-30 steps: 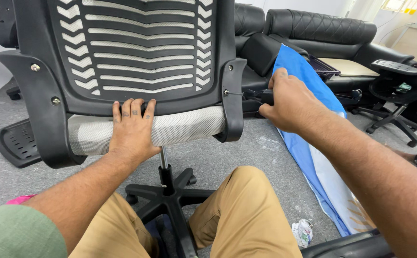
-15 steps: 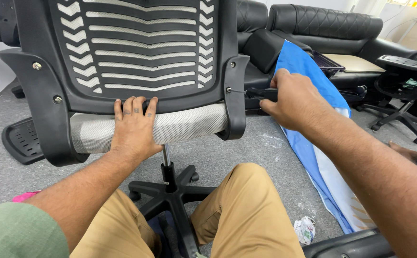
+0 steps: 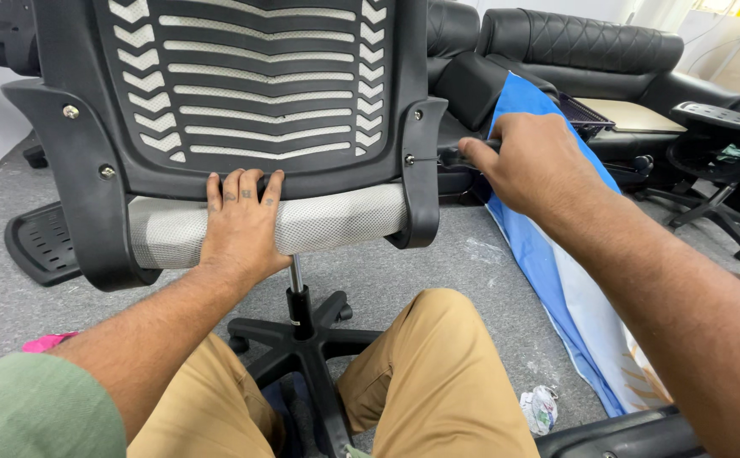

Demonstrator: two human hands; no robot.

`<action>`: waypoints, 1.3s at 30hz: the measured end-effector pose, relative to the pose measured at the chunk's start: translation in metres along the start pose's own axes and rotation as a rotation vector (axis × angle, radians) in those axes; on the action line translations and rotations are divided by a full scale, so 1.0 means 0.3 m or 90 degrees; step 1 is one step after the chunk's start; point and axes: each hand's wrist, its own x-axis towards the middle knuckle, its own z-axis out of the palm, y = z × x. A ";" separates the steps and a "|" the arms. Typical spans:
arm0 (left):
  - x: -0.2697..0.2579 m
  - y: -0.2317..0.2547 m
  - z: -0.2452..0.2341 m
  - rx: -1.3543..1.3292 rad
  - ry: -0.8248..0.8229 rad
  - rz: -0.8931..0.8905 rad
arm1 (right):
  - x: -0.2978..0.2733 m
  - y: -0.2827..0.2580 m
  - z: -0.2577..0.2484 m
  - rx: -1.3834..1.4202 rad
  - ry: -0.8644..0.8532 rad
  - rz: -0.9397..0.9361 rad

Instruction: The person uses a screwdriver to tighten screws on the underside of an office chair seat, securing the seat to the backrest frame. The person holds the chair steady with one hand while turning the screwdriver with the other.

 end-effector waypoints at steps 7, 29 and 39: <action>0.002 -0.002 0.002 -0.005 -0.002 0.001 | 0.051 0.040 0.029 0.002 0.134 -0.220; 0.002 -0.007 0.012 -0.001 0.007 0.006 | 0.003 -0.019 -0.019 0.010 0.034 -0.099; -0.002 -0.008 0.000 0.004 -0.007 0.007 | 0.029 -0.002 -0.013 0.026 0.083 -0.075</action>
